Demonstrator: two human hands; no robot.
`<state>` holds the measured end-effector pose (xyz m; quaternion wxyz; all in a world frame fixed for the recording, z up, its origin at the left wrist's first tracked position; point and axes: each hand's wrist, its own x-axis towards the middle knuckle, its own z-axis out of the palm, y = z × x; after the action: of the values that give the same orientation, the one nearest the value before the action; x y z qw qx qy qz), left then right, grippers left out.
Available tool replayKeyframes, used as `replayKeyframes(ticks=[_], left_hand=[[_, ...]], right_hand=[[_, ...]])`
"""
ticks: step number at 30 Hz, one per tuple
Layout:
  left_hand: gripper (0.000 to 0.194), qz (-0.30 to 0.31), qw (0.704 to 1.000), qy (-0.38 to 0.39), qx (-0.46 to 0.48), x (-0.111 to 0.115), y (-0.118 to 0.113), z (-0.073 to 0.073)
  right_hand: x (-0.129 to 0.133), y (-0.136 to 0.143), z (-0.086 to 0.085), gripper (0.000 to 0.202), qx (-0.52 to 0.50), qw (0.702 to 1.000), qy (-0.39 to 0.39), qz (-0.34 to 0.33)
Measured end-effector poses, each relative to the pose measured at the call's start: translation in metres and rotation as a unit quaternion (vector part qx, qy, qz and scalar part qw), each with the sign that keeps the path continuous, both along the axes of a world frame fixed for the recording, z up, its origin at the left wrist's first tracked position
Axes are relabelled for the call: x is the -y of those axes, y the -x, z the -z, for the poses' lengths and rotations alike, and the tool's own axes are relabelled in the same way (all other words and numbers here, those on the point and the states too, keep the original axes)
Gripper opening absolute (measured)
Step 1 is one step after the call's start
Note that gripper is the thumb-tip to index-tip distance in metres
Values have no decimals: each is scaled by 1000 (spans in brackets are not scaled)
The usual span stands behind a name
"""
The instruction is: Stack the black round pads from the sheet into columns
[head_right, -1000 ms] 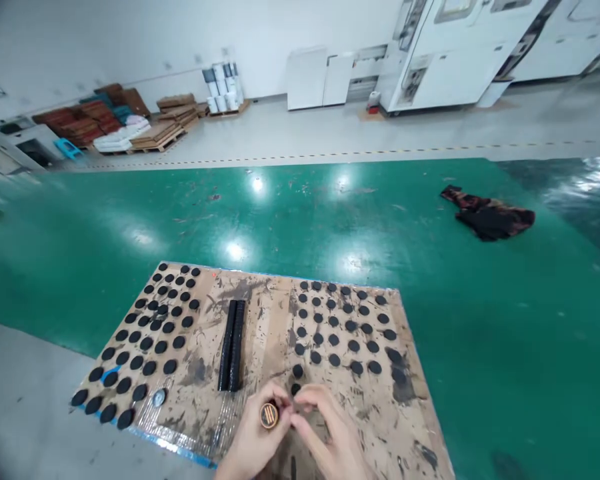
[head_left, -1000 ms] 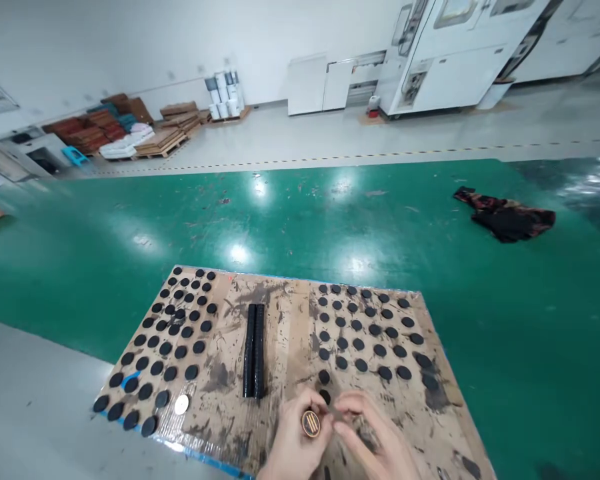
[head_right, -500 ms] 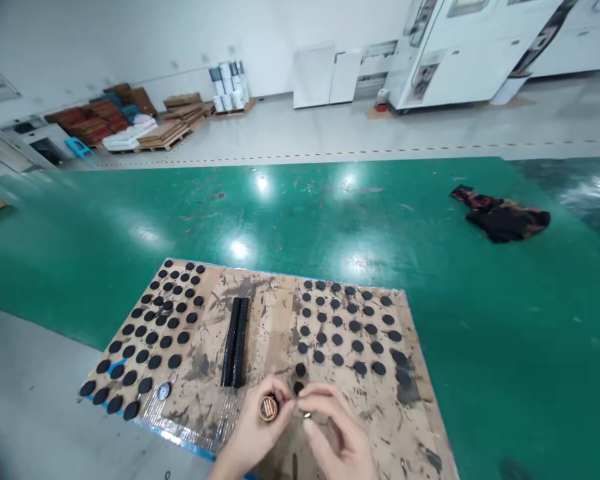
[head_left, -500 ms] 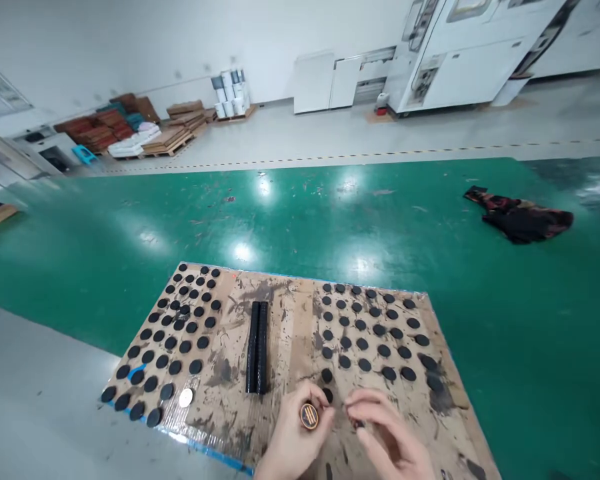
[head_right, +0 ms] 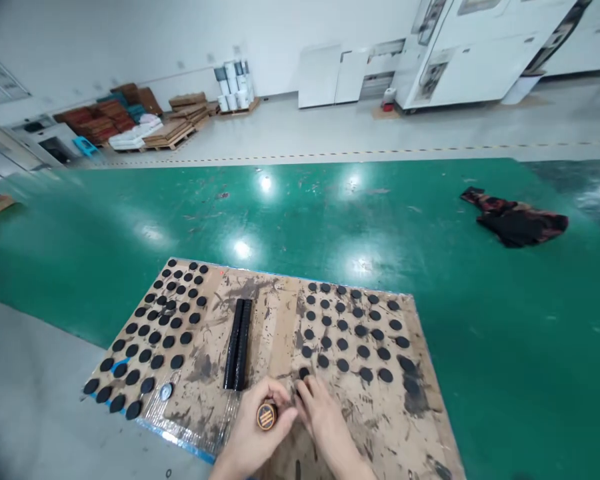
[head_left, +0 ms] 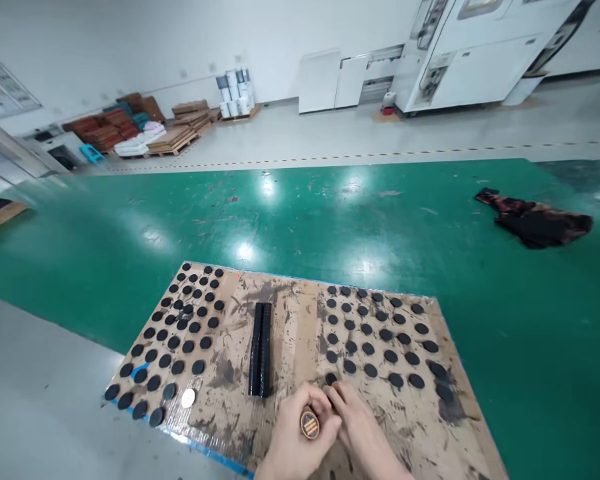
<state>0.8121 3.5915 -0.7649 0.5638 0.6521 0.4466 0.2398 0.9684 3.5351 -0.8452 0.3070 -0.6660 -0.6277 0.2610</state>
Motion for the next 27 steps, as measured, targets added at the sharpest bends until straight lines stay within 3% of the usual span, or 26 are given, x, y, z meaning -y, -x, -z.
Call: replayKeyframes(ticks=[4,7,10,13,15,18,20,24,27], left_hand=[[4,18,1000,-13,-8,-4,-2,-6],[9,32,999,-13,14,-8,-3,-9],[12,32,999,24,25,-9,-1,-8],[17,27,998,59,4,-10,4,-6],[19,25,997,69,-3,-11,7,-6],[19,16,997,77,-4,-12,6,-10],[17,7,997,77,0,-12,4,-14],[14,1,998,56,21,-10,1,-15],[19,16,998,53,29,-10,2,-14]], right_hand=[[8,-1,-57,23,-203,976,-15,76],[14,2,-77,32,-288,954,-54,66],[6,1,-61,32,-217,972,-49,74],[-11,-5,-22,24,-60,994,-28,91],[-22,-7,2,25,7,997,-33,67],[-29,-6,8,27,-39,998,-21,40],[-26,-6,-11,26,-107,993,-7,39],[-10,-6,-66,27,-236,969,-47,57],[-10,-9,-77,31,-228,972,-40,32]])
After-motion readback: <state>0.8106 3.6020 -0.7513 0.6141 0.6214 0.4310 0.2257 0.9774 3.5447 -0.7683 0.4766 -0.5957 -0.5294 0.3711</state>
